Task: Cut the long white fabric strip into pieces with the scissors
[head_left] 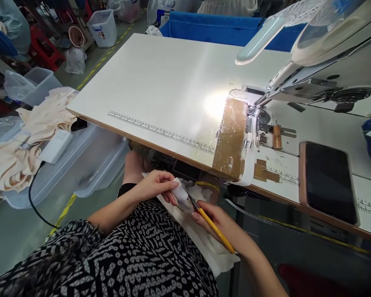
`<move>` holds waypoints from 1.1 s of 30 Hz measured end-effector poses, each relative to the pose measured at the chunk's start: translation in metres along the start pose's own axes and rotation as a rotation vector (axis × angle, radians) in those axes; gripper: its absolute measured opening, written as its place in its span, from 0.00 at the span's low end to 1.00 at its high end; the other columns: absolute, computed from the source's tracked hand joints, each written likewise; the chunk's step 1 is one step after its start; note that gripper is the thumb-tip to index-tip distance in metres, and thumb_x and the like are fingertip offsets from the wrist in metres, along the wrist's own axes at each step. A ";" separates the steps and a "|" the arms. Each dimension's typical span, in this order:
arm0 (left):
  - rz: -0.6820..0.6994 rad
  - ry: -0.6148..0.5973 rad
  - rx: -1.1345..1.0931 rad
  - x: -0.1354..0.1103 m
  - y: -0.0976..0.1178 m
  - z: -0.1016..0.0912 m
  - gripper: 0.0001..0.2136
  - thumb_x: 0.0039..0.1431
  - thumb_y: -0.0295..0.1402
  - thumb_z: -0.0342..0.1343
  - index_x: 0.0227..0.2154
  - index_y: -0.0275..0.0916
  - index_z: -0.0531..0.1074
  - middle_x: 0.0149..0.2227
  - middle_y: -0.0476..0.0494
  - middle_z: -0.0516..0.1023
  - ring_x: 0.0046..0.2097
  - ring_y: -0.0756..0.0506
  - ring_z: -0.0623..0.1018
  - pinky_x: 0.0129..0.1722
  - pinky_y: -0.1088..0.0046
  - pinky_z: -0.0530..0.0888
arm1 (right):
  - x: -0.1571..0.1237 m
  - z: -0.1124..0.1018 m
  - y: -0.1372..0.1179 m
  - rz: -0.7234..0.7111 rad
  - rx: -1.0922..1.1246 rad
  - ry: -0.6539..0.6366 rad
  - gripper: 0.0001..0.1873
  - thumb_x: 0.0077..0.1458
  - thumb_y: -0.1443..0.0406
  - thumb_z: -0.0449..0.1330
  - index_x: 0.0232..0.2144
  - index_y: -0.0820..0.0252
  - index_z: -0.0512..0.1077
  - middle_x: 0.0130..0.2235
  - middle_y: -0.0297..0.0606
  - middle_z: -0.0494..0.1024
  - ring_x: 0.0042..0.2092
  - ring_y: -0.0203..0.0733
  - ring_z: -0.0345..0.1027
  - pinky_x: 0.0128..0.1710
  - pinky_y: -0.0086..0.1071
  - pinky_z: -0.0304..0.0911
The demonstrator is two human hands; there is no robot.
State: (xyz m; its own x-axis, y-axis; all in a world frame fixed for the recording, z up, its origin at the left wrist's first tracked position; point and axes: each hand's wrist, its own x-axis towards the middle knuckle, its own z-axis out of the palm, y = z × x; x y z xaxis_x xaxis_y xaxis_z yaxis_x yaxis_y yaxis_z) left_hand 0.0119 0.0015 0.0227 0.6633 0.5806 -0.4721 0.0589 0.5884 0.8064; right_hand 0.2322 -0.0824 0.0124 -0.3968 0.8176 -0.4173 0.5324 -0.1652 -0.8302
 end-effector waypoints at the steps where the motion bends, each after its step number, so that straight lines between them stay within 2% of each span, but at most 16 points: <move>1: -0.001 0.002 -0.002 0.000 -0.001 0.000 0.19 0.52 0.47 0.60 0.29 0.33 0.69 0.21 0.45 0.78 0.25 0.48 0.80 0.25 0.78 0.73 | 0.000 0.000 -0.001 0.007 -0.029 0.016 0.23 0.56 0.47 0.53 0.22 0.56 0.53 0.23 0.28 0.57 0.26 0.34 0.49 0.23 0.27 0.47; 7: -0.007 0.009 0.006 0.001 -0.002 0.001 0.19 0.51 0.49 0.60 0.28 0.34 0.69 0.20 0.45 0.77 0.25 0.47 0.80 0.25 0.79 0.73 | 0.000 0.003 -0.006 0.045 -0.177 0.101 0.23 0.55 0.49 0.54 0.20 0.56 0.53 0.20 0.27 0.58 0.24 0.33 0.50 0.22 0.27 0.46; 12: -0.014 -0.011 -0.016 0.000 0.000 -0.001 0.19 0.51 0.48 0.61 0.28 0.33 0.70 0.20 0.45 0.78 0.25 0.47 0.80 0.25 0.78 0.74 | 0.000 0.006 -0.005 0.051 -0.229 0.158 0.27 0.54 0.45 0.53 0.19 0.56 0.49 0.20 0.27 0.55 0.23 0.33 0.49 0.22 0.27 0.45; 21: -0.031 -0.028 -0.010 0.000 -0.003 0.001 0.19 0.50 0.47 0.62 0.26 0.34 0.68 0.20 0.45 0.77 0.25 0.47 0.80 0.25 0.78 0.74 | 0.003 0.005 -0.012 0.062 -0.449 0.200 0.23 0.56 0.46 0.48 0.21 0.54 0.52 0.20 0.30 0.64 0.22 0.37 0.55 0.23 0.29 0.45; 27: -0.024 -0.035 0.002 0.000 -0.004 -0.001 0.18 0.53 0.46 0.60 0.28 0.33 0.69 0.21 0.44 0.78 0.25 0.48 0.80 0.26 0.78 0.74 | 0.002 0.008 -0.003 0.045 -0.328 0.228 0.25 0.54 0.46 0.52 0.19 0.55 0.52 0.18 0.30 0.61 0.21 0.35 0.52 0.22 0.29 0.46; 30: -0.002 -0.061 0.023 0.002 -0.009 0.003 0.17 0.55 0.46 0.58 0.30 0.33 0.68 0.23 0.44 0.78 0.28 0.48 0.80 0.30 0.76 0.75 | 0.005 0.011 -0.004 0.011 -0.159 0.276 0.21 0.54 0.47 0.55 0.23 0.56 0.59 0.22 0.31 0.65 0.25 0.37 0.57 0.24 0.28 0.54; 33: 0.044 -0.119 0.054 0.003 -0.015 0.013 0.18 0.54 0.45 0.59 0.37 0.35 0.66 0.28 0.45 0.78 0.31 0.48 0.80 0.34 0.72 0.76 | 0.012 0.017 -0.014 -0.091 0.053 0.355 0.15 0.56 0.51 0.55 0.30 0.57 0.65 0.28 0.34 0.71 0.30 0.39 0.64 0.30 0.29 0.62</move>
State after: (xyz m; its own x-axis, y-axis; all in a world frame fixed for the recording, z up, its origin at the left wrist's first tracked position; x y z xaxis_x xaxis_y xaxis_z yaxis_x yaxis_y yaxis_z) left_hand 0.0224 -0.0129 0.0142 0.7497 0.5326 -0.3926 0.0653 0.5309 0.8449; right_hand 0.2075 -0.0795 0.0133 -0.1515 0.9691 -0.1944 0.4635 -0.1041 -0.8800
